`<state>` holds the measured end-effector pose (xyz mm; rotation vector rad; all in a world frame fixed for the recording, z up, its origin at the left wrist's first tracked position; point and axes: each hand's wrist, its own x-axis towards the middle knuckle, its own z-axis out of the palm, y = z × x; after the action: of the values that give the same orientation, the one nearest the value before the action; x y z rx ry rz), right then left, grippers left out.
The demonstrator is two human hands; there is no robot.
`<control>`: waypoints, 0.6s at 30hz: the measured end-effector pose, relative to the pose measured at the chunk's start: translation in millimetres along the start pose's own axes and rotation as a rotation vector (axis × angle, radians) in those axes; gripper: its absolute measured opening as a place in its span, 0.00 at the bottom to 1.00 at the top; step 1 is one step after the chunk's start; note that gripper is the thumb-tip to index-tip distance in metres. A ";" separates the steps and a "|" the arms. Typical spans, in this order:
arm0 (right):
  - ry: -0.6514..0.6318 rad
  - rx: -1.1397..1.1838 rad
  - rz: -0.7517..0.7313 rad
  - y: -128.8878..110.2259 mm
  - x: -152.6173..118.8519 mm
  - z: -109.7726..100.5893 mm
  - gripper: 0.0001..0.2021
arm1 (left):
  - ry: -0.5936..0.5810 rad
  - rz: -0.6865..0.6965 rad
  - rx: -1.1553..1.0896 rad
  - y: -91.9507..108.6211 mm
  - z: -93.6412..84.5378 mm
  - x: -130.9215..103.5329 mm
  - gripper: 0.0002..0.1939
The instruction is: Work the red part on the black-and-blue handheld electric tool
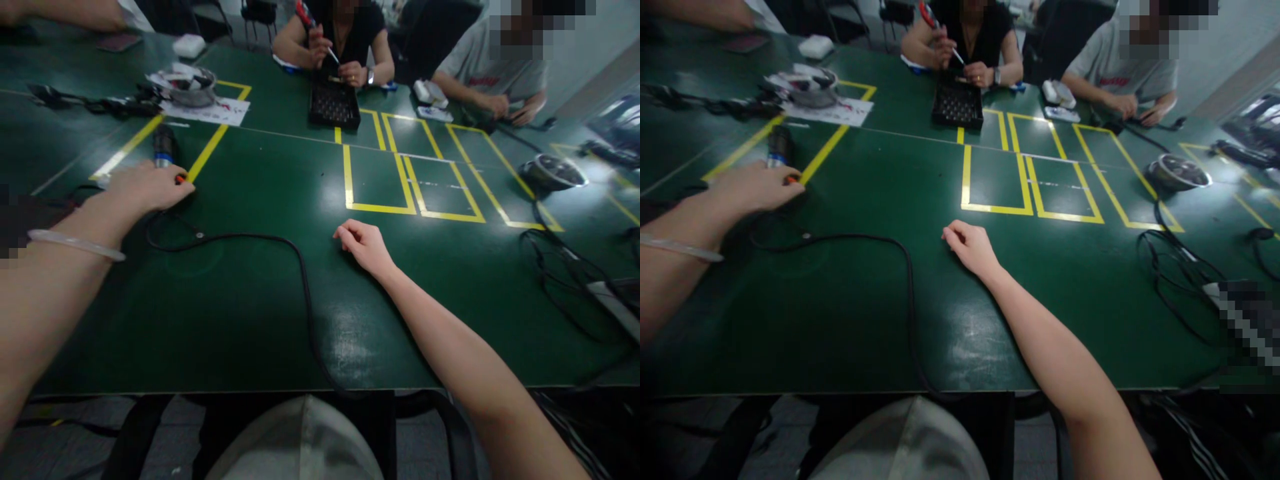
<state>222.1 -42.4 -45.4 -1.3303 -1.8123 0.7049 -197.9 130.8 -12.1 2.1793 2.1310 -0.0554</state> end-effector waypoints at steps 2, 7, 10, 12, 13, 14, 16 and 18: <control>0.005 0.049 0.020 0.0 0.3 1.5 0.16 | -0.022 -0.055 0.056 19.4 0.4 -17.4 0.48; 0.076 0.044 -0.003 -12.1 -1.7 3.4 0.16 | 0.024 0.065 0.023 86.3 1.5 -71.4 0.39; 0.086 0.011 -0.047 -23.5 -5.0 3.7 0.15 | 0.064 0.153 0.025 131.0 4.3 -102.9 0.35; 0.073 0.009 -0.064 -28.1 -6.6 4.5 0.14 | 0.065 0.226 0.023 158.9 6.5 -119.8 0.33; 0.060 0.014 -0.060 -28.8 -6.9 5.2 0.14 | 0.067 0.253 0.018 171.9 7.4 -126.9 0.32; 0.042 0.022 -0.048 -28.5 -6.8 6.1 0.13 | 0.067 0.281 0.008 184.1 8.3 -133.0 0.31; 0.001 0.055 -0.011 -24.9 -5.5 8.3 0.11 | 0.061 0.333 -0.023 206.0 9.9 -143.0 0.30; -0.032 0.115 0.016 -19.0 -3.1 10.5 0.09 | 0.053 0.383 -0.052 224.2 11.7 -150.4 0.28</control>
<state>203.8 -51.1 -36.9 -1.2656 -1.7607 0.8298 22.9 -24.6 -0.9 2.5371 1.6778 0.0853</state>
